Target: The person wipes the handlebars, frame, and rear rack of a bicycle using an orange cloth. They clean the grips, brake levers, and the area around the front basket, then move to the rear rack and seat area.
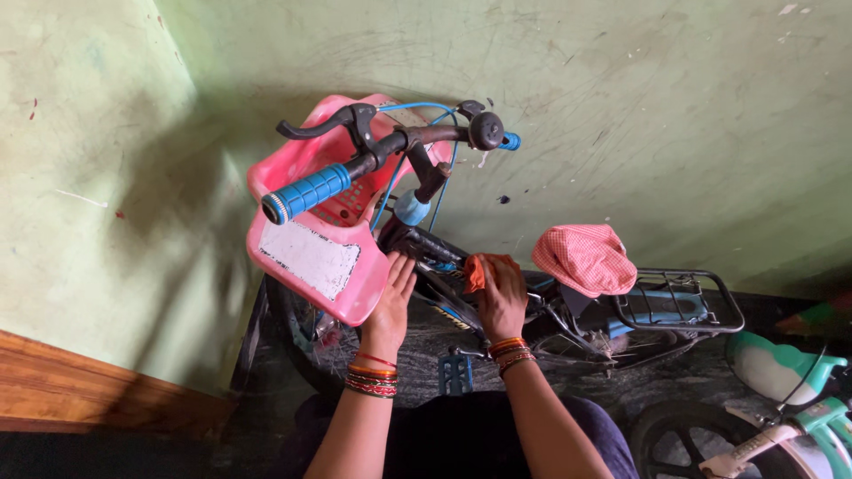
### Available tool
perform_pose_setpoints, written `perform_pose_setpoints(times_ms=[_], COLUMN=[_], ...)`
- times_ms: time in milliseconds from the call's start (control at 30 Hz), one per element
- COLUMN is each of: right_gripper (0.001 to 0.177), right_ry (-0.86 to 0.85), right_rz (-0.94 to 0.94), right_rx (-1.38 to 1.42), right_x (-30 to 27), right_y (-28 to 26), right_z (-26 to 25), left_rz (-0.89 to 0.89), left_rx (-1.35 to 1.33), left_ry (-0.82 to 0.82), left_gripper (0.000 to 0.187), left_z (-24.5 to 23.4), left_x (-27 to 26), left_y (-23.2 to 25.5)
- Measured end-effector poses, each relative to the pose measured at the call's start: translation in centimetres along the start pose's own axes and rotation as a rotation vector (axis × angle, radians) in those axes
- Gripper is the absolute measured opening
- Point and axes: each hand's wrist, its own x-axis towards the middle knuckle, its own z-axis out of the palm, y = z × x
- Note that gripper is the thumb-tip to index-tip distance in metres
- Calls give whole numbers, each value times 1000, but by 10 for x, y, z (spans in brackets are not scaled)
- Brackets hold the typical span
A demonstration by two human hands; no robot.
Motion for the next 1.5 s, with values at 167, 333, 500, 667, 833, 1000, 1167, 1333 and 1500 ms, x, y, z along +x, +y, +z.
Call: perform_pose_setpoints(times_ms=[167,333,500,667,833,1000,1167,1333,1500], right_gripper=[38,29,54,47,41,46,39,51,53], right_ry=[126,207,83,3,-280,-190,-33,-47,-115], right_rz=[298,545,280,-249,-204,11,-32,-184,-42], right_rx=[67,458,648,465,324,469,618,419,304], right_x=[-14,-2,27,31,-35,-46,-3,9,-44], right_y=[-3,-35,-112,-112,-77,-90,-134,-104,-62], right_z=[25,39,31,57,84,80,71,75,84], left_rz=[272,310,530,344,278,309,285,243,-20], left_rx=[280,234,1027,265,257,289,193,239,205], left_ry=[201,182,120,76,312,377,231,224,414], left_gripper=[56,45,39,48,50,50,44,42,47], left_z=[-32,-65,-78,-76,-115,-126,-116,-90,-96], left_x=[-9,-13,-13,-4,16,18,6,10,16], left_y=[7,8,4,-5,-17,-19,-12,-19,-31])
